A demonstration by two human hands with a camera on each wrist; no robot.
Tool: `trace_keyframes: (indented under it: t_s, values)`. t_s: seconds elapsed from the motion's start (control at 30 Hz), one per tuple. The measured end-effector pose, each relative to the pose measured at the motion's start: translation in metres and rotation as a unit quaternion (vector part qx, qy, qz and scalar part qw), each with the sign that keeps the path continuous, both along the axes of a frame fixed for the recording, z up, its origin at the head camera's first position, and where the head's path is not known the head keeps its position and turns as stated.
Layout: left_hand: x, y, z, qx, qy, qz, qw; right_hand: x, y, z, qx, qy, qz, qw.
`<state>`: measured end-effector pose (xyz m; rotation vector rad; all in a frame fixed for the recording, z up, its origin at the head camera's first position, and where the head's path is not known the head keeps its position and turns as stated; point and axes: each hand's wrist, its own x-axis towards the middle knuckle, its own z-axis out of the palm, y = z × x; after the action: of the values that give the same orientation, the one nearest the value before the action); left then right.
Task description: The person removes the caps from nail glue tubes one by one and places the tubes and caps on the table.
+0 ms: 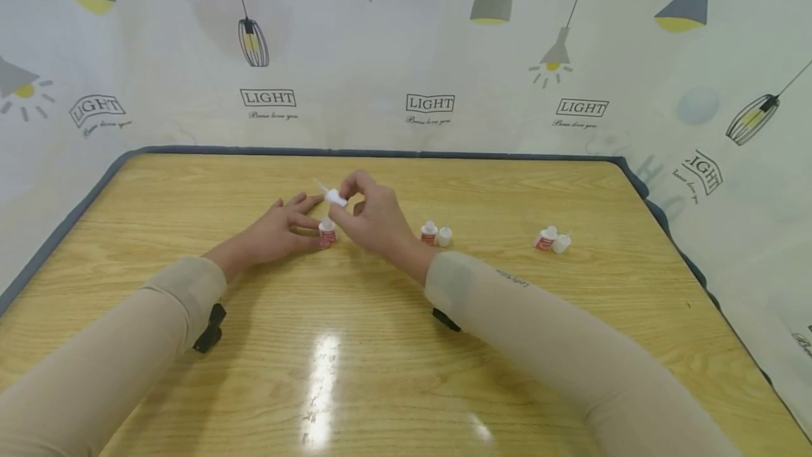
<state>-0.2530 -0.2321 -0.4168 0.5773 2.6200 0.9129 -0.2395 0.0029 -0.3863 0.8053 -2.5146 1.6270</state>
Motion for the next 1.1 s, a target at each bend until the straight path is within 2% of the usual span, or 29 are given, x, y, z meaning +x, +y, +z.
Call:
trace_keyframes:
  t_s: [0.17,0.4,0.57,0.93,1.1]
  values:
    - [-0.0003,0.0002,-0.0005,-0.007,0.004,0.002,1.0000,0.0023,-0.0012,0.0001,0.040,-0.012,-0.008,0.9991]
    - [-0.0002,0.0010,-0.0007,-0.011,0.008,0.005,0.9999,0.0041,-0.0062,0.0008,0.096,-0.072,-0.013,0.9927]
    - [0.0001,0.0007,-0.0005,-0.013,0.011,0.004,0.9999,0.0054,-0.0049,0.0006,0.125,-0.094,-0.037,0.9871]
    - [-0.0017,0.0016,-0.0003,-0.010,0.002,0.005,0.9999,0.0045,0.0007,-0.0041,0.205,-0.161,-0.048,0.9641]
    - [-0.0011,0.0018,0.0001,-0.006,-0.004,0.008,0.9999,0.0049,0.0006,-0.0059,0.236,-0.161,-0.036,0.9577]
